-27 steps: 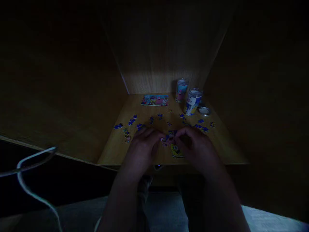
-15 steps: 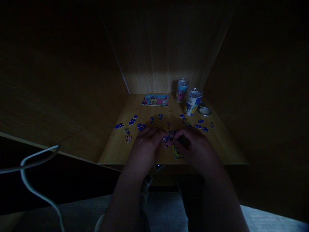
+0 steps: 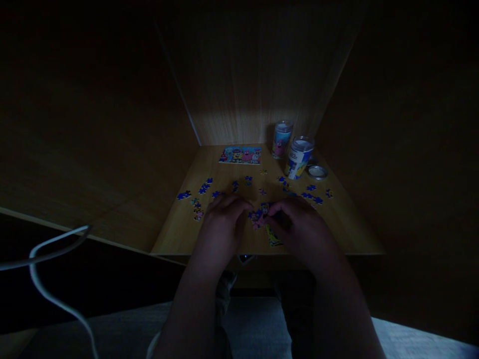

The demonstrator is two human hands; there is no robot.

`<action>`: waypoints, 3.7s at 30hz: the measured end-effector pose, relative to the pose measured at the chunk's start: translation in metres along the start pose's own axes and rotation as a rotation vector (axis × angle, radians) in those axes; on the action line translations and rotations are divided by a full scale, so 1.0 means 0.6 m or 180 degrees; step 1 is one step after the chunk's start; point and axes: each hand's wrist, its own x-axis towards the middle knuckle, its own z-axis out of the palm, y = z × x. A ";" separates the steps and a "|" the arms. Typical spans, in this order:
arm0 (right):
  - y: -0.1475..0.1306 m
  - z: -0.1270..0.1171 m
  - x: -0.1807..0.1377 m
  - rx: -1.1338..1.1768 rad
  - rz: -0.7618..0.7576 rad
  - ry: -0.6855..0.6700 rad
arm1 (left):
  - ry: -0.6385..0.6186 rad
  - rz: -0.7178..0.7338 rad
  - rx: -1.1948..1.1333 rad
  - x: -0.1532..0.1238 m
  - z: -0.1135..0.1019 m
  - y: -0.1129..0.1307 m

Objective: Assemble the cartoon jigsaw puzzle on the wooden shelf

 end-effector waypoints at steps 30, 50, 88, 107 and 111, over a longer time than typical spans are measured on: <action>0.000 0.000 0.002 -0.0077 0.0050 -0.0060 | 0.0307 -0.0486 0.0095 -0.001 -0.010 -0.004; -0.003 -0.025 -0.007 -0.0095 0.0576 0.0766 | 0.0391 -0.0834 0.0841 -0.015 -0.034 -0.044; 0.062 -0.067 -0.038 -0.1186 0.1028 0.1255 | 0.0268 -0.0610 0.0751 -0.012 -0.020 -0.039; 0.060 -0.068 -0.037 -0.1221 0.1269 0.1501 | 0.0107 -0.0734 0.0696 -0.008 -0.018 -0.040; 0.061 -0.073 -0.045 -0.0952 0.1306 0.1915 | 0.0336 -0.0784 0.0894 -0.009 -0.021 -0.036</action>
